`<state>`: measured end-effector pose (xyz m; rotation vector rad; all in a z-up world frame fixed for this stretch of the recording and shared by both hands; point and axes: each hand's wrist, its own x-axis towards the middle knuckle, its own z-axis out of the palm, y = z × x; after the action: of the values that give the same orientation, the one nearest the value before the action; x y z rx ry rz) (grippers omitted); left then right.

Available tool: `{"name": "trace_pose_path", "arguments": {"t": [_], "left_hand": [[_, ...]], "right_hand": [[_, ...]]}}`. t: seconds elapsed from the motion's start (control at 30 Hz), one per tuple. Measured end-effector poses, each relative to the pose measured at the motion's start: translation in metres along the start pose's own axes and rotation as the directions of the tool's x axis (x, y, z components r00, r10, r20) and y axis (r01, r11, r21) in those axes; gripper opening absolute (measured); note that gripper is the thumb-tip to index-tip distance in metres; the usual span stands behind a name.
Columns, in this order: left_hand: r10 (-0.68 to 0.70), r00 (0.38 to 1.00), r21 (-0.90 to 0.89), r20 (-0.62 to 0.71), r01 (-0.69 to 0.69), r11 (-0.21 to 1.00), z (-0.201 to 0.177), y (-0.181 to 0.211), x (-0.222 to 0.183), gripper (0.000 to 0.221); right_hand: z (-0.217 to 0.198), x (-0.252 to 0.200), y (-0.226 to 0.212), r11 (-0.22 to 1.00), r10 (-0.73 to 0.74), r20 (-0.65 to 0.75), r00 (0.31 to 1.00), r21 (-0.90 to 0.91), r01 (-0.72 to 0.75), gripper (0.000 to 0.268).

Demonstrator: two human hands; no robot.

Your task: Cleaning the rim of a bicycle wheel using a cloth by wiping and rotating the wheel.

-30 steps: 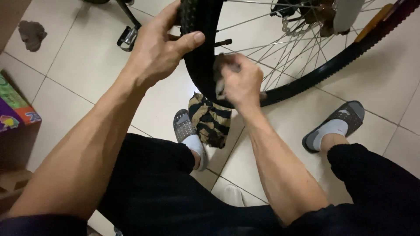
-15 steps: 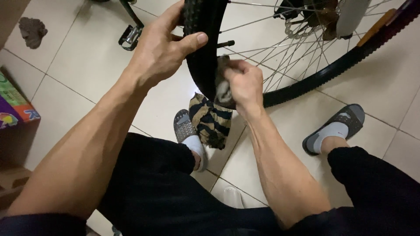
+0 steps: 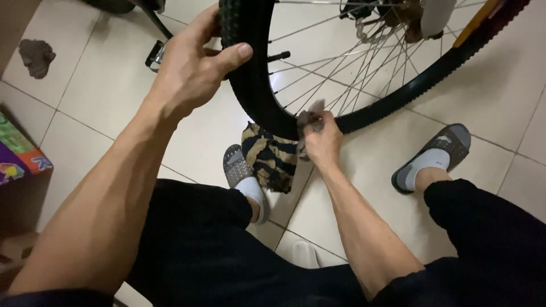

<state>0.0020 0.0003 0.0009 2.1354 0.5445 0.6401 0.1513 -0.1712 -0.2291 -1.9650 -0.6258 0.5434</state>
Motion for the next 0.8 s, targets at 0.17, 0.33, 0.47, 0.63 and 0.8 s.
{"name": "trace_pose_path", "arguments": {"t": [0.17, 0.33, 0.47, 0.63, 0.8], "left_hand": [[-0.026, 1.000, 0.001, 0.001, 0.026, 1.000, 0.001, -0.001, 0.001, 0.048], [0.007, 1.000, 0.034, 0.008, -0.007, 0.999, 0.000, -0.004, 0.000, 0.045], [-0.003, 1.000, 0.017, 0.010, 0.002, 1.000, 0.000, -0.002, -0.001, 0.046], [-0.023, 1.000, 0.029, 0.005, 0.023, 0.999, 0.000, 0.000, 0.000, 0.042], [0.014, 1.000, 0.050, -0.001, -0.014, 0.999, -0.001, -0.002, 0.000, 0.043]], "right_hand": [[-0.003, 0.000, -0.046, 0.992, 0.110, 0.069, 0.992, 0.050, -0.114, 0.037], [0.007, 0.006, -0.025, 0.994, 0.103, 0.046, 0.994, 0.017, -0.103, 0.034], [0.003, 0.004, -0.022, 0.998, 0.031, 0.025, 0.999, -0.047, -0.030, 0.032], [0.003, 0.002, -0.056, 1.000, -0.023, 0.050, 0.998, 0.017, 0.022, 0.030], [0.006, 0.017, -0.028, 0.996, 0.062, 0.018, 0.998, -0.072, -0.060, 0.031]]}}
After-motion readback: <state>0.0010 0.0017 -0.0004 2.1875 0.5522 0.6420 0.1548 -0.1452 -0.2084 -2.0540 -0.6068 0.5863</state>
